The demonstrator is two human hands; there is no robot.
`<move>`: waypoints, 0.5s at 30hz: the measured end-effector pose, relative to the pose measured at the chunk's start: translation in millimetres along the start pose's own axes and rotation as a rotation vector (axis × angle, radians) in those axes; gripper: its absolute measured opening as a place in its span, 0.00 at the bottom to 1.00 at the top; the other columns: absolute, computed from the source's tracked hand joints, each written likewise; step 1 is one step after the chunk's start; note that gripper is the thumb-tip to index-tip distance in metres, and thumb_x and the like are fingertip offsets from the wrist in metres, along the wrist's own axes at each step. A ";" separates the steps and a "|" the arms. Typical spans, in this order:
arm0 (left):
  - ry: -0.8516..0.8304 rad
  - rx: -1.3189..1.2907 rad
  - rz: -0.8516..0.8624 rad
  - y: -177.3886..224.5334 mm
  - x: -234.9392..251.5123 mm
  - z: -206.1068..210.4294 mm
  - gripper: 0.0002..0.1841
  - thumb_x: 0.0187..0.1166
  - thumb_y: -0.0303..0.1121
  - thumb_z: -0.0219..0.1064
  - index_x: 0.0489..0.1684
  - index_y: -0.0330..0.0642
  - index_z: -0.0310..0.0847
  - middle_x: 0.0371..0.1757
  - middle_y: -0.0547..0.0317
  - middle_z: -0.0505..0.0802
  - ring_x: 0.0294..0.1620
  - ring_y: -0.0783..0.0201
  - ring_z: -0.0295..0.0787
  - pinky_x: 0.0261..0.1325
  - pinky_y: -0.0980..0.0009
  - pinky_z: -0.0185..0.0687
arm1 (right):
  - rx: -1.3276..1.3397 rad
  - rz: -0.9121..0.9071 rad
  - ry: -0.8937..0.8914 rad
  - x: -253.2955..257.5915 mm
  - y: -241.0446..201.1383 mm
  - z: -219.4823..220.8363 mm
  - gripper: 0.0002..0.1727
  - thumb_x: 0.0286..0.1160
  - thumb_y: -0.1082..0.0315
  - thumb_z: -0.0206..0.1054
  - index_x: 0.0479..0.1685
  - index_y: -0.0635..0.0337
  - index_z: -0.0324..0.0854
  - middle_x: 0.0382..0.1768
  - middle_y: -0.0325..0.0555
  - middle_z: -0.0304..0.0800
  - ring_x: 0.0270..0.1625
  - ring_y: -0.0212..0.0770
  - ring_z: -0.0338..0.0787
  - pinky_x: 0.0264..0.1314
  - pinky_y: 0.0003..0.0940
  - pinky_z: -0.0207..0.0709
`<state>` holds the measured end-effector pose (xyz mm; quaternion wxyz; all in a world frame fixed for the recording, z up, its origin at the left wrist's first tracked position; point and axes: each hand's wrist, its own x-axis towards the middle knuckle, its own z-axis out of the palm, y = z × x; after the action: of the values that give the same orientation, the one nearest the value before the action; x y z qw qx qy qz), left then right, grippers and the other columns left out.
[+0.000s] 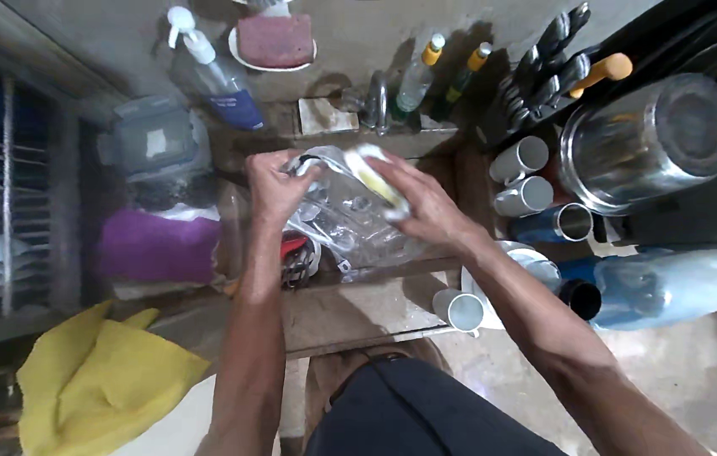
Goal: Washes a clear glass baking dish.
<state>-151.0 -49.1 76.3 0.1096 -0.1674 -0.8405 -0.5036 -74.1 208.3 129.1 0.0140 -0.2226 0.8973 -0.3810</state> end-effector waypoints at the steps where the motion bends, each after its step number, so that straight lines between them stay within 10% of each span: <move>1: -0.018 0.015 0.025 8.1 2.9 7.8 0.13 0.70 0.37 0.79 0.41 0.35 0.94 0.35 0.52 0.96 0.34 0.73 0.91 0.46 0.71 0.86 | 0.006 -0.017 0.029 20.4 -2.0 0.9 0.45 0.57 0.77 0.78 0.86 0.56 0.70 0.84 0.55 0.73 0.77 0.51 0.82 0.74 0.51 0.81; 6: -0.110 0.141 0.031 21.9 15.6 32.2 0.12 0.71 0.42 0.77 0.42 0.43 0.96 0.38 0.53 0.98 0.40 0.63 0.95 0.53 0.57 0.88 | -0.023 0.021 0.206 39.1 6.5 2.1 0.37 0.59 0.82 0.71 0.78 0.58 0.78 0.70 0.48 0.87 0.70 0.43 0.87 0.74 0.44 0.82; 11: -0.062 0.179 -0.243 15.7 3.1 26.6 0.30 0.69 0.48 0.81 0.69 0.44 0.83 0.59 0.50 0.95 0.60 0.53 0.92 0.68 0.48 0.84 | 0.183 0.218 0.474 12.0 22.0 9.3 0.41 0.55 0.85 0.70 0.80 0.60 0.75 0.72 0.51 0.85 0.70 0.42 0.87 0.72 0.44 0.83; 15: 0.216 -0.575 -0.753 -2.3 -31.0 53.3 0.22 0.88 0.43 0.63 0.64 0.30 0.78 0.46 0.47 0.95 0.36 0.55 0.97 0.43 0.58 0.97 | 0.263 0.253 0.557 -15.4 10.3 9.0 0.44 0.56 0.85 0.72 0.84 0.62 0.69 0.75 0.53 0.82 0.72 0.43 0.86 0.72 0.41 0.84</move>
<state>-124.2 -8.3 38.5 -0.0442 0.1780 -0.6533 -0.7345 -62.5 214.8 113.4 -0.1561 0.0071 0.8303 -0.5349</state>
